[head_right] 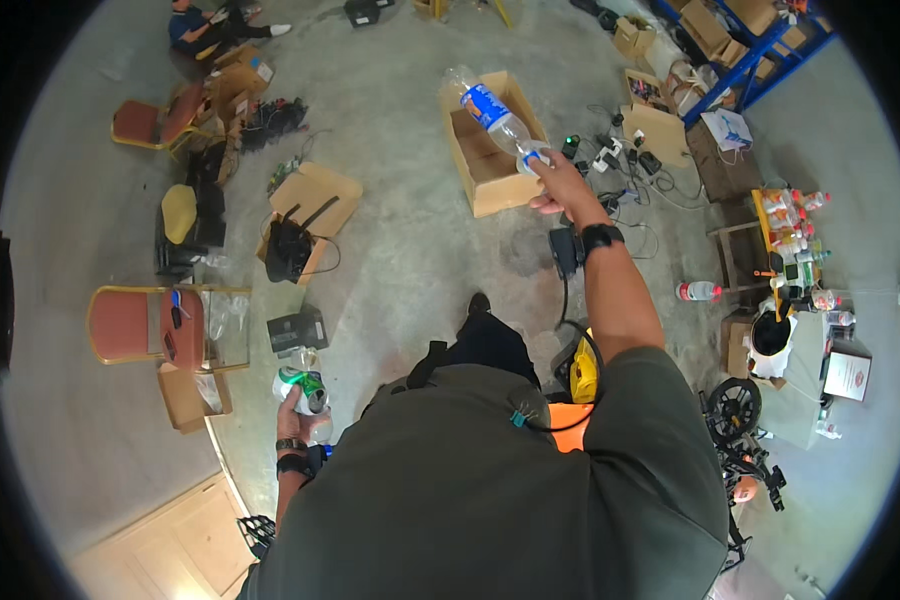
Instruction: Preparing and repairing electrical wiring and connectors for a motorcycle.
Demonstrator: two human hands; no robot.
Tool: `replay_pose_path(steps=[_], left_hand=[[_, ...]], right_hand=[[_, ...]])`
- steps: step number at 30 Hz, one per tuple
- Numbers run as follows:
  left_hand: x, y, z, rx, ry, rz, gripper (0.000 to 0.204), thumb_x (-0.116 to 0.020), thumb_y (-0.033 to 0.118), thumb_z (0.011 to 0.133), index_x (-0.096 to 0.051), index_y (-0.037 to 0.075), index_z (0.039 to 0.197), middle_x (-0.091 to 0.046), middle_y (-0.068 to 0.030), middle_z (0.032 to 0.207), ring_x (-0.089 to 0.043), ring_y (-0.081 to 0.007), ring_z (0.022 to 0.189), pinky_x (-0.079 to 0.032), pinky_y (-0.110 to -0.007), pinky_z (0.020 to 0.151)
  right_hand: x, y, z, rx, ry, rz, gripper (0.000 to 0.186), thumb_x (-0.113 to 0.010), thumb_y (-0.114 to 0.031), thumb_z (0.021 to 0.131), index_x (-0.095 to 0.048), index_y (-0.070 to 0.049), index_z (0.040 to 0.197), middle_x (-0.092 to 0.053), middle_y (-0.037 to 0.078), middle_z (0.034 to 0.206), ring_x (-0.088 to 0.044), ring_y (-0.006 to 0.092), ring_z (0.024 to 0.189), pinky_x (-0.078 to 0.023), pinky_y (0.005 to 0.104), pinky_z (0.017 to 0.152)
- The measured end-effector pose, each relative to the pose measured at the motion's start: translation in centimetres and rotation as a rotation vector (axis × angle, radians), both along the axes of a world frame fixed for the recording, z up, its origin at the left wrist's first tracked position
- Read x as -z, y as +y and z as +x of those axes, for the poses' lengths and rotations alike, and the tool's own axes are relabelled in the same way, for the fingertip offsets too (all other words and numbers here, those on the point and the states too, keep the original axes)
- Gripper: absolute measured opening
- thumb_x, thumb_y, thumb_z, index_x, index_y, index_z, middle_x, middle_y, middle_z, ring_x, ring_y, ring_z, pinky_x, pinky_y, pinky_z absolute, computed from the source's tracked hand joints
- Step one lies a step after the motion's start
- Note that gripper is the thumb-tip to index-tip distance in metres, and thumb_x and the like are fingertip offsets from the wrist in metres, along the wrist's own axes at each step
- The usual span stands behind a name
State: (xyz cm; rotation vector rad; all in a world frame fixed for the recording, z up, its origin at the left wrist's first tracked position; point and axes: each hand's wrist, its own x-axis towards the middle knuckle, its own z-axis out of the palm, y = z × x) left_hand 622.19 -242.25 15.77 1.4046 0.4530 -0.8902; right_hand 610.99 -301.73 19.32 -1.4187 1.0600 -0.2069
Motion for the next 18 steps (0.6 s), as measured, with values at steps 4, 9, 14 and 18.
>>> replay_pose_path(steps=[4,9,14,18], left_hand=[[-2.4,-8.0,6.6,0.054,-0.052,0.04,0.042,-0.058,0.034,0.085,-0.05,0.009,0.118,-0.061,-0.0091,0.103,-0.061,-0.0264,0.09,-0.054,-0.049,0.068],[-4.4,-22.3,18.4,0.201,-0.319,0.03,0.043,-0.064,0.02,0.08,-0.05,0.003,0.118,-0.062,-0.0076,0.103,-0.063,-0.0206,0.088,-0.053,-0.036,0.073],[-2.9,-42.3,28.5,0.676,-0.507,-0.216,0.065,-0.073,0.008,0.07,-0.042,-0.002,0.126,-0.059,-0.0094,0.11,-0.058,-0.0186,0.099,-0.045,-0.031,0.089],[0.0,-56.6,31.0,0.891,-0.427,-0.111,0.097,-0.082,0.019,0.062,-0.025,-0.003,0.137,-0.055,-0.0139,0.114,-0.057,-0.0209,0.1,-0.045,-0.031,0.088]], right_hand=[[3.8,-5.5,2.9,-0.024,0.145,-0.024,0.048,-0.057,-0.026,0.085,-0.044,-0.004,0.126,-0.058,0.014,0.087,-0.06,0.0194,0.051,-0.048,0.0302,0.04],[13.2,-2.4,-3.1,-0.08,0.387,0.103,0.048,-0.059,-0.019,0.079,-0.048,-0.003,0.122,-0.059,0.015,0.081,-0.059,0.0236,0.051,-0.046,0.0331,0.039],[13.0,6.8,-14.3,0.349,0.285,0.596,0.038,-0.057,-0.016,0.081,-0.049,-0.01,0.118,-0.058,0.011,0.077,-0.056,0.0207,0.048,-0.043,0.0314,0.037],[7.7,14.6,-16.8,0.974,0.4,0.44,0.035,-0.055,-0.016,0.084,-0.045,-0.006,0.116,-0.055,0.008,0.076,-0.057,0.0187,0.05,-0.045,0.0288,0.04]])
